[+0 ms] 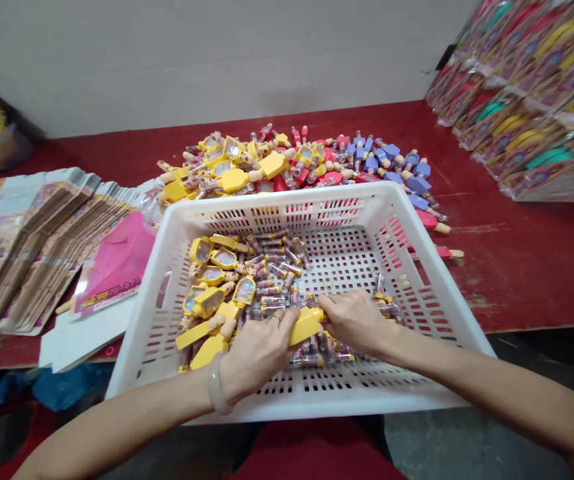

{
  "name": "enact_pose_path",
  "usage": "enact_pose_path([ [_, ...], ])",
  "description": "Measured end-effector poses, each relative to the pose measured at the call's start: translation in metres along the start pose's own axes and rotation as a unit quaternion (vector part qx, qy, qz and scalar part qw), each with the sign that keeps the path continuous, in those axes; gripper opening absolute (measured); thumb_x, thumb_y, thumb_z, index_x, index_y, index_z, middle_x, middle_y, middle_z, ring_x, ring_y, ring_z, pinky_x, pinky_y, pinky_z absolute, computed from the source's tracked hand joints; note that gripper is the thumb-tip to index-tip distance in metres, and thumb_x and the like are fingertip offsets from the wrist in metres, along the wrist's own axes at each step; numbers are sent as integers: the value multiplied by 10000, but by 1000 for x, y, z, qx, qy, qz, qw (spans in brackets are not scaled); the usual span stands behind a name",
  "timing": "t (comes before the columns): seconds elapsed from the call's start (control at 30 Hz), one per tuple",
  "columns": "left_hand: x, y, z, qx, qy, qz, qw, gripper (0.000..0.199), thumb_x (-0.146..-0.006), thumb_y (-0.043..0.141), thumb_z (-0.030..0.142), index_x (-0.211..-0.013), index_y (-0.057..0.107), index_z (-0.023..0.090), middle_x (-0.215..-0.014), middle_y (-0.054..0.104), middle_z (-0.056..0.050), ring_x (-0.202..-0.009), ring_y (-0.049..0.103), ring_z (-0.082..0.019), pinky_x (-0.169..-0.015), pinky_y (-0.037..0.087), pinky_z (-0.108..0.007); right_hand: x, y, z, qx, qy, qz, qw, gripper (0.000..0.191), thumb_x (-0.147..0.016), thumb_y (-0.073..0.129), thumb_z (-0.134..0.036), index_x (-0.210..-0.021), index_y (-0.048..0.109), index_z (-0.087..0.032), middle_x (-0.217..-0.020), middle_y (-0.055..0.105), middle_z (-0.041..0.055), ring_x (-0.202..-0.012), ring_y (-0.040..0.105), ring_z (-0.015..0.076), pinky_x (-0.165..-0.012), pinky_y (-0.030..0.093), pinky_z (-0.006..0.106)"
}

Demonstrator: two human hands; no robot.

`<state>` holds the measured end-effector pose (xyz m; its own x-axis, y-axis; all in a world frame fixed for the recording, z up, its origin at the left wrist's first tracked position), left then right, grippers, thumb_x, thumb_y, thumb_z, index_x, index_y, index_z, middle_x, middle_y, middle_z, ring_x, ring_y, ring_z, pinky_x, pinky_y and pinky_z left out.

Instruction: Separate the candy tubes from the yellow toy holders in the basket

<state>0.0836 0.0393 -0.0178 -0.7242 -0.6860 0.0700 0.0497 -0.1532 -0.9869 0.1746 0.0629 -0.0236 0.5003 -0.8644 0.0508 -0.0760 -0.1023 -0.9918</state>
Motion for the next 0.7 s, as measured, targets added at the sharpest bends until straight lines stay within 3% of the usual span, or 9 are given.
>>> enact_pose_path([
  [0.13, 1, -2, 0, 107, -45, -34, 993, 268, -949, 445, 352, -1147, 467, 173, -864, 671, -60, -707, 659, -207, -583, 468, -267, 2, 3, -2, 1, -10, -1, 1000, 66, -792, 505, -149, -806, 570, -154, -683, 655, 52, -548, 556, 150, -505, 146, 304],
  [0.37, 8, 0, -3, 314, -69, -110, 940, 317, -914, 482, 473, -1018, 523, 176, -821, 640, -45, -707, 595, -193, -656, 447, -284, 8, 11, -23, 16, -126, -3, 992, 57, -785, 506, -140, -800, 558, -156, -682, 639, 52, -552, 542, 167, -507, 191, 301],
  [0.47, 7, 11, -3, 451, -83, -150, 876, 332, -872, 545, 491, -946, 555, 168, -797, 615, -21, -687, 558, -149, -632, 440, -246, 13, 18, -31, 23, -155, 1, 988, 78, -809, 488, -144, -801, 565, -153, -653, 630, 57, -539, 538, 173, -504, 209, 305],
  [0.63, 12, 38, 9, 639, -124, -295, 699, 400, -850, 539, 545, -966, 543, 162, -698, 559, 22, -389, 331, -48, -350, 259, -182, 14, 23, -28, 0, -123, -9, 992, 83, -766, 508, -148, -795, 586, -153, -655, 634, 54, -530, 541, 175, -490, 222, 297],
  [0.7, 13, 40, 13, 651, -111, -325, 677, 425, -867, 500, 568, -992, 539, 164, -730, 586, 8, -358, 284, -40, -320, 224, -183, 12, 22, -28, -4, -116, -27, 993, 109, -778, 497, -141, -808, 602, -146, -672, 643, 66, -550, 555, 184, -494, 242, 293],
])
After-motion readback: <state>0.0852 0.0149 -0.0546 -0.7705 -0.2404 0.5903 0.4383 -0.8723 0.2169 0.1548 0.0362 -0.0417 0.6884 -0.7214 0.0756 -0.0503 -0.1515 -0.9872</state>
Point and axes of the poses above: each hand's wrist, its own x-axis away from the middle knuckle, its own y-axis out of the palm, z = x × y, the point moved 10 cm from there along -x, towards the middle knuckle
